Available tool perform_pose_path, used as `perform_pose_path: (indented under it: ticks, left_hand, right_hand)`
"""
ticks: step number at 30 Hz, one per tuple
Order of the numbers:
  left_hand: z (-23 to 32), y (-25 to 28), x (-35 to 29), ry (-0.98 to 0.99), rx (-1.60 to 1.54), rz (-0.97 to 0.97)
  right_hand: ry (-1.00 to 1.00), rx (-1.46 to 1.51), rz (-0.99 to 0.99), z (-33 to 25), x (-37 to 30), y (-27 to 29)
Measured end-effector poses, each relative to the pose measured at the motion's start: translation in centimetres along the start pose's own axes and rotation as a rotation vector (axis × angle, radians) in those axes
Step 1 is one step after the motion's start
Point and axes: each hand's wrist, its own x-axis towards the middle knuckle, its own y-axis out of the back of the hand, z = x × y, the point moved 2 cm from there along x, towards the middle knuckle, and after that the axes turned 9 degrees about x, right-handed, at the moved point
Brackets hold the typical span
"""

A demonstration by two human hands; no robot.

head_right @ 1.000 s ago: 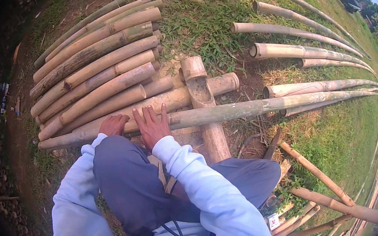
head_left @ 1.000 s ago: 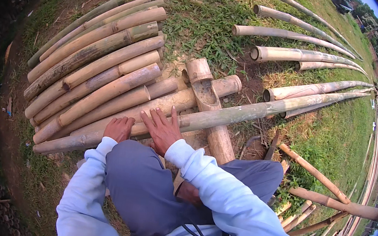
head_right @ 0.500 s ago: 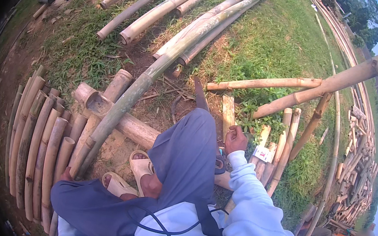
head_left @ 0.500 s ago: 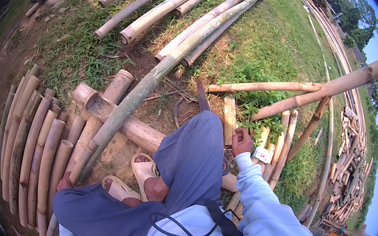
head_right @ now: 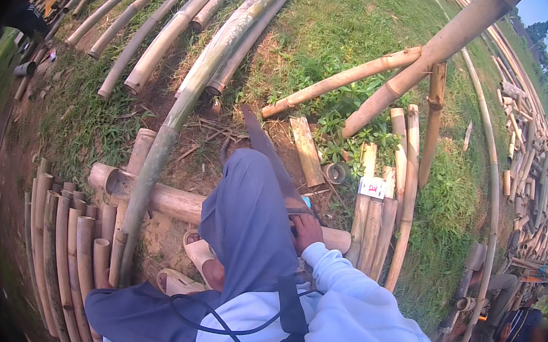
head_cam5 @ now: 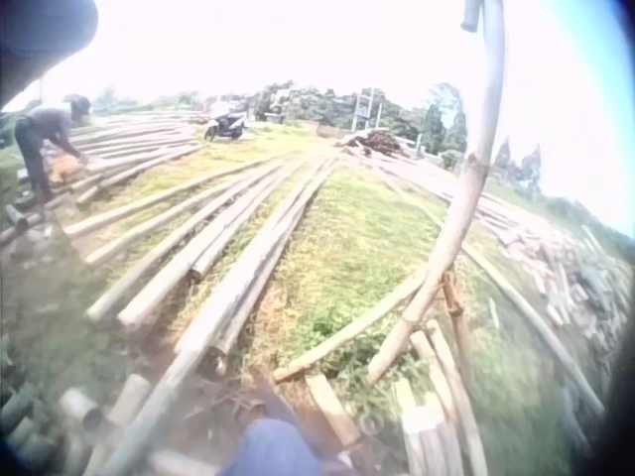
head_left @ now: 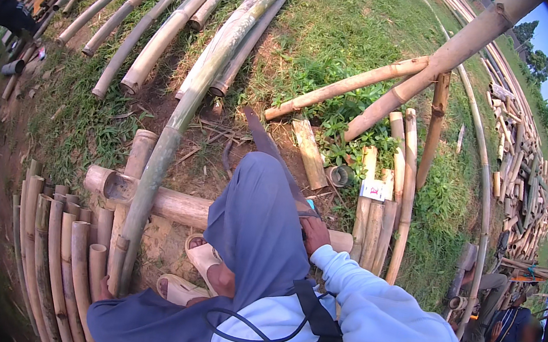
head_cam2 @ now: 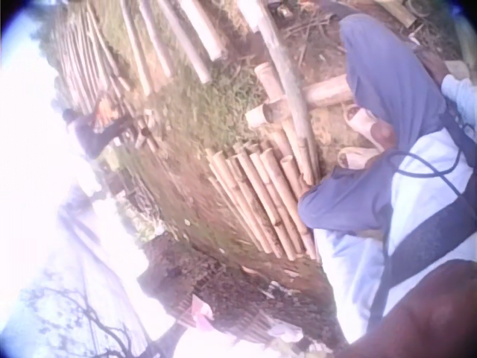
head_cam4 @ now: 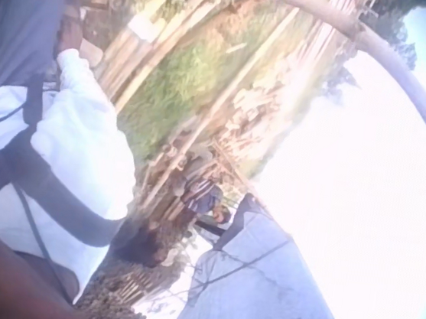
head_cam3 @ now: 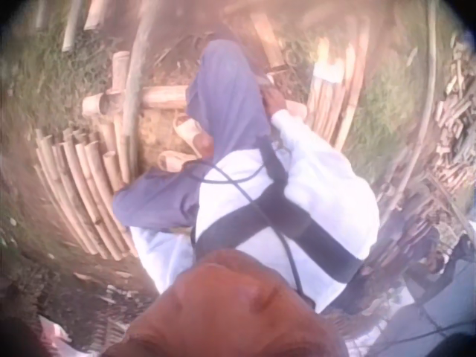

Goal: The person sits on the ground and uses a hand saw to cut long bamboo poles into shorter sections. They position each pole on a makeshift wooden stand, saw through it, and then move the cut pieces aside.

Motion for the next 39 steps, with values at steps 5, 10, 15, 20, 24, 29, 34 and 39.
perform_pose_path:
  ticks: [5,10,15,20,24,29,34,39]
  left_hand:
    - [0.8,-0.2,0.0,-0.017,0.005,0.0]
    - [0.3,-0.5,-0.3,-0.03,-0.008,0.008]
    - [0.0,-0.7,-0.9,-0.051,-0.026,0.033]
    - [2.1,-1.8,-0.5,-0.12,-0.076,0.052]
    - [-2.2,-1.5,-1.4,-0.08,-0.073,0.098]
    - [0.1,-2.2,0.5,-0.211,-0.096,0.16]
    - [-1.3,-2.1,-0.5,-0.208,-0.107,0.199]
    - [-1.1,-2.2,-0.9,-0.22,-0.124,0.252]
  right_hand:
    - [-0.063,0.046,0.032,1.2,1.3,0.2]
    - [-0.07,0.03,-0.123,1.2,1.1,0.0]
    - [0.104,-0.023,-0.199,5.3,-0.4,-4.2]
    - [0.107,-0.129,-0.24,13.4,-0.9,-6.8]
    - [0.014,0.116,-0.073,2.1,1.7,0.0]
    - [-0.107,0.399,0.334,-4.2,0.5,9.2]
    - [-0.044,0.453,0.305,-9.8,-0.4,14.5]
    - [0.235,0.717,0.277,-18.5,3.5,16.6]
